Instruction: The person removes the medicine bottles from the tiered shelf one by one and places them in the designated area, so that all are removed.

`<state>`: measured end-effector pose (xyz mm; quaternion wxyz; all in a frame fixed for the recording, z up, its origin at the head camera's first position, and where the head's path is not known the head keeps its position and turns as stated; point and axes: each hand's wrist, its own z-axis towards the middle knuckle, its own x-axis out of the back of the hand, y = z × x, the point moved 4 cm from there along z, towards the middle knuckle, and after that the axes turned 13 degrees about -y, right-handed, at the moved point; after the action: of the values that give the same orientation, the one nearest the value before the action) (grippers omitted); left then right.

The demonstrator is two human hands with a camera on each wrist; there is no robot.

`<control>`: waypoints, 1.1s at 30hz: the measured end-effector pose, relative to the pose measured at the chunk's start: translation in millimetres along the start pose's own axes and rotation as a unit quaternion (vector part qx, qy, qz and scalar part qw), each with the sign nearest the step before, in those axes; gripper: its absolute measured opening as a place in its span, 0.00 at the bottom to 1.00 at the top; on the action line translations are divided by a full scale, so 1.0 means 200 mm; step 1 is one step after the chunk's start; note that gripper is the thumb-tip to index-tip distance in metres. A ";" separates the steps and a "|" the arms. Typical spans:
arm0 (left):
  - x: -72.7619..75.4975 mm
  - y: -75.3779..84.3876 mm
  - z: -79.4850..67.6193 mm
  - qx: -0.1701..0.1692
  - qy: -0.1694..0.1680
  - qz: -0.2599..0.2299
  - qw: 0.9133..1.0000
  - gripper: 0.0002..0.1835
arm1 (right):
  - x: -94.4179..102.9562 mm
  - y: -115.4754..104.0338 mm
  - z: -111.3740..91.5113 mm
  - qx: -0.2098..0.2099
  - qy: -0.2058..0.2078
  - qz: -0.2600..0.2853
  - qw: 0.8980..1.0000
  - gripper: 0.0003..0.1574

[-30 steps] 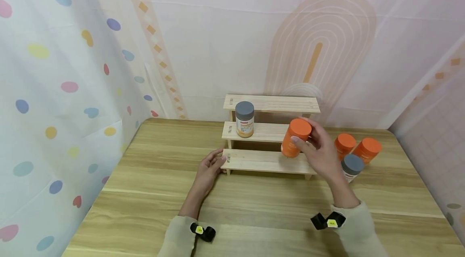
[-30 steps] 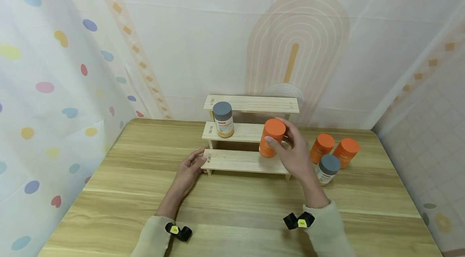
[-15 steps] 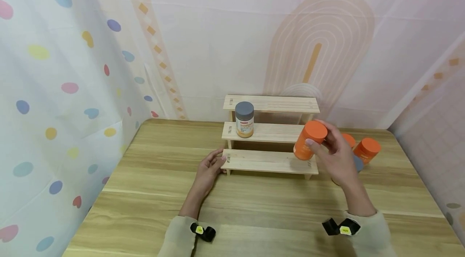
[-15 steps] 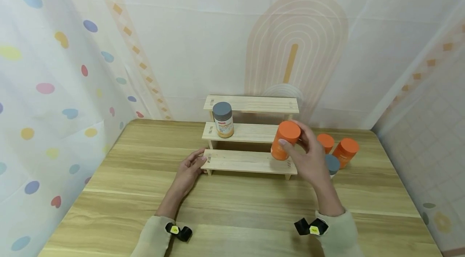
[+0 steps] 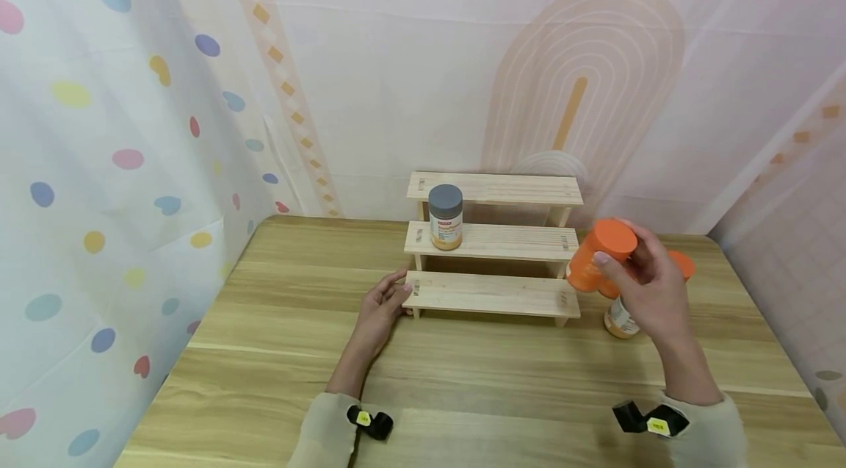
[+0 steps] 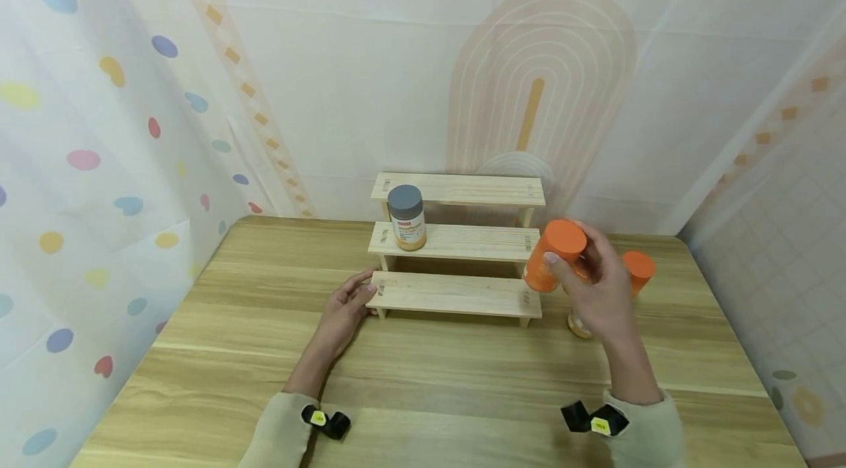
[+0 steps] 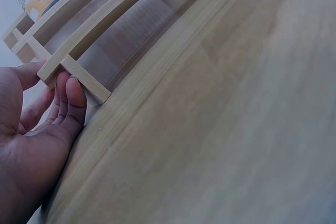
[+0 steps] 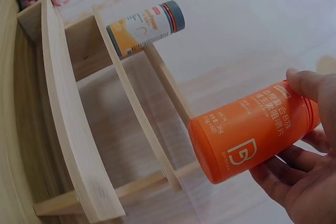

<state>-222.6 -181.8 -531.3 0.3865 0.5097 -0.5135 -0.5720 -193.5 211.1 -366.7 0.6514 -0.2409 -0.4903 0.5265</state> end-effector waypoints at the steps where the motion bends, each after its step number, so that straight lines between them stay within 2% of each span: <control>1: 0.00 0.00 0.00 0.000 -0.001 -0.001 1.000 0.24 | 0.01 0.00 0.00 -0.003 0.002 -0.003 1.000 0.35; 10: 0.00 0.00 0.00 0.003 0.002 -0.004 1.000 0.25 | 0.09 0.04 -0.05 -0.042 0.016 -0.035 0.998 0.35; 23: -0.01 0.00 0.00 0.001 -0.003 -0.004 1.000 0.24 | 0.20 0.10 -0.11 -0.088 0.045 -0.037 0.994 0.36; 30: 0.00 0.00 0.00 0.001 -0.001 -0.002 1.000 0.24 | 0.24 0.11 -0.12 -0.057 0.077 0.004 0.995 0.33; 33: 0.00 0.00 0.00 0.003 -0.001 -0.001 1.000 0.24 | 0.26 0.11 -0.14 -0.056 0.085 0.001 0.995 0.33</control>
<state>-222.1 -181.6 -530.3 0.3845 0.5107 -0.5149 -0.5711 -181.4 272.3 -376.2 0.6758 -0.3209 -0.4617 0.4766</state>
